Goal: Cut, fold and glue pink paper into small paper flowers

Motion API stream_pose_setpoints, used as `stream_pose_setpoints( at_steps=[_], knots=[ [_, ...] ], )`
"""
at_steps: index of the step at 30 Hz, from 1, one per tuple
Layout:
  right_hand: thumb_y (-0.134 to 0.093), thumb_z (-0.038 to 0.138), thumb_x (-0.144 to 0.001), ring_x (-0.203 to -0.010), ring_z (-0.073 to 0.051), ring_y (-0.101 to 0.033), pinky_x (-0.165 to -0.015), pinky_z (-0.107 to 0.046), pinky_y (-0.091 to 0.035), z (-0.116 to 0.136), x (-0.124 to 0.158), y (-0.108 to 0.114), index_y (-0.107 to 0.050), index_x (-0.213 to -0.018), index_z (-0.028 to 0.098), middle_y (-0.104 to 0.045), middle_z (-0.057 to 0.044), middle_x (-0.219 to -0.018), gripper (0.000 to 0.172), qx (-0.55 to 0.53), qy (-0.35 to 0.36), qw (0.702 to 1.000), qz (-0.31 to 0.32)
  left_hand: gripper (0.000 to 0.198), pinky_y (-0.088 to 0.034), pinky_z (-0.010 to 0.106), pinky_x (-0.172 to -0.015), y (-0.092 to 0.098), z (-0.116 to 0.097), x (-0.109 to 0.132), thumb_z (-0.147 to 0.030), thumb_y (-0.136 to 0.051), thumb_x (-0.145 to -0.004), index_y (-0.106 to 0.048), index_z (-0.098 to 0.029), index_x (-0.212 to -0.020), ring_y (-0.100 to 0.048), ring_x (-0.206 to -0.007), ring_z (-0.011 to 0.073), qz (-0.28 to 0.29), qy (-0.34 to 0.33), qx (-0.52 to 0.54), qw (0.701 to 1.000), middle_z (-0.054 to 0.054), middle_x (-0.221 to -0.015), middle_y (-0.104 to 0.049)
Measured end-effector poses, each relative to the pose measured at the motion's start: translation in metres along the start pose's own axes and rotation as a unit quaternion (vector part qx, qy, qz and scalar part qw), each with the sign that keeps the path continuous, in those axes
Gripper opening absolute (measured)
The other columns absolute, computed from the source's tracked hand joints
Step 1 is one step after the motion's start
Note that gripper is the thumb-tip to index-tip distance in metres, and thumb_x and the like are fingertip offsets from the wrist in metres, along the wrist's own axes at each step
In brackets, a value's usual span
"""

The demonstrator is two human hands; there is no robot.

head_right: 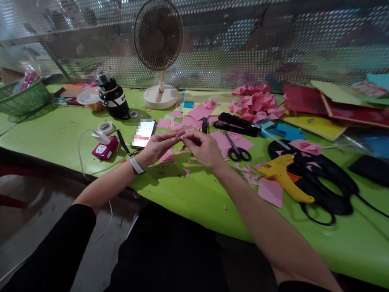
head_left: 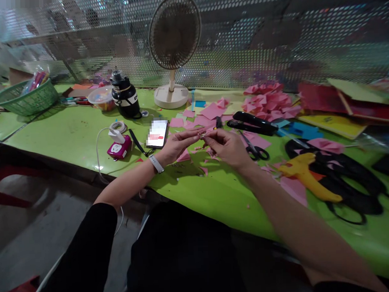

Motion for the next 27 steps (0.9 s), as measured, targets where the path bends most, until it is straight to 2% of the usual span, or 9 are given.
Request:
stream_pose_setpoints(
  at_steps=[7, 15, 22, 27],
  knots=[
    [-0.079, 0.057, -0.078, -0.058, -0.014, -0.058, -0.049, -0.027, -0.045, 0.0033, 0.002, -0.0028, -0.07, -0.084, 0.021, -0.067, -0.002, -0.072, 0.038, -0.018, -0.015, 1.0, 0.02, 0.024, -0.036, 0.05, -0.118, 0.0018, 0.0017, -0.0003, -0.037, -0.092, -0.067, -0.083, -0.027, -0.086, -0.058, -0.133, 0.0282, -0.013, -0.026, -0.03, 0.999, 0.007, -0.117, -0.076],
    [-0.078, 0.054, -0.079, -0.055, -0.012, -0.052, -0.049, -0.027, -0.042, 0.0031, 0.0036, -0.0075, -0.069, -0.085, 0.021, -0.063, 0.0, -0.07, 0.035, -0.029, -0.012, 0.998, 0.052, 0.023, -0.038, 0.049, -0.117, -0.0038, -0.0023, 0.0028, -0.035, -0.092, -0.066, -0.083, -0.024, -0.084, -0.058, -0.132, 0.0288, -0.011, -0.04, -0.037, 0.998, 0.009, -0.116, -0.076],
    [-0.076, 0.053, -0.082, -0.051, -0.011, -0.049, -0.045, -0.026, -0.041, -0.0026, 0.0038, -0.0073, -0.071, -0.091, 0.021, -0.063, 0.0, -0.07, 0.033, -0.032, -0.024, 0.998, 0.056, 0.022, -0.039, 0.048, -0.117, -0.0034, -0.0012, 0.0024, -0.038, -0.091, -0.067, -0.083, -0.026, -0.083, -0.059, -0.131, 0.0281, -0.007, -0.048, -0.046, 0.998, 0.009, -0.117, -0.075],
    [-0.078, 0.051, -0.081, -0.048, -0.01, -0.048, -0.041, -0.024, -0.04, -0.0029, 0.0038, -0.006, -0.069, -0.088, 0.022, -0.061, 0.001, -0.068, 0.032, -0.041, -0.028, 0.998, 0.045, 0.026, -0.037, 0.049, -0.118, -0.0039, -0.0005, 0.0017, -0.039, -0.092, -0.066, -0.083, -0.027, -0.088, -0.058, -0.133, 0.0282, -0.001, -0.04, -0.05, 0.998, 0.007, -0.12, -0.075]
  ],
)
Point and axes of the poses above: each hand's wrist, its own x-axis away from the middle knuckle, its own y-axis out of the back of the hand, z = x × y, the point moved 3 cm from there along -x, towards the middle knuckle
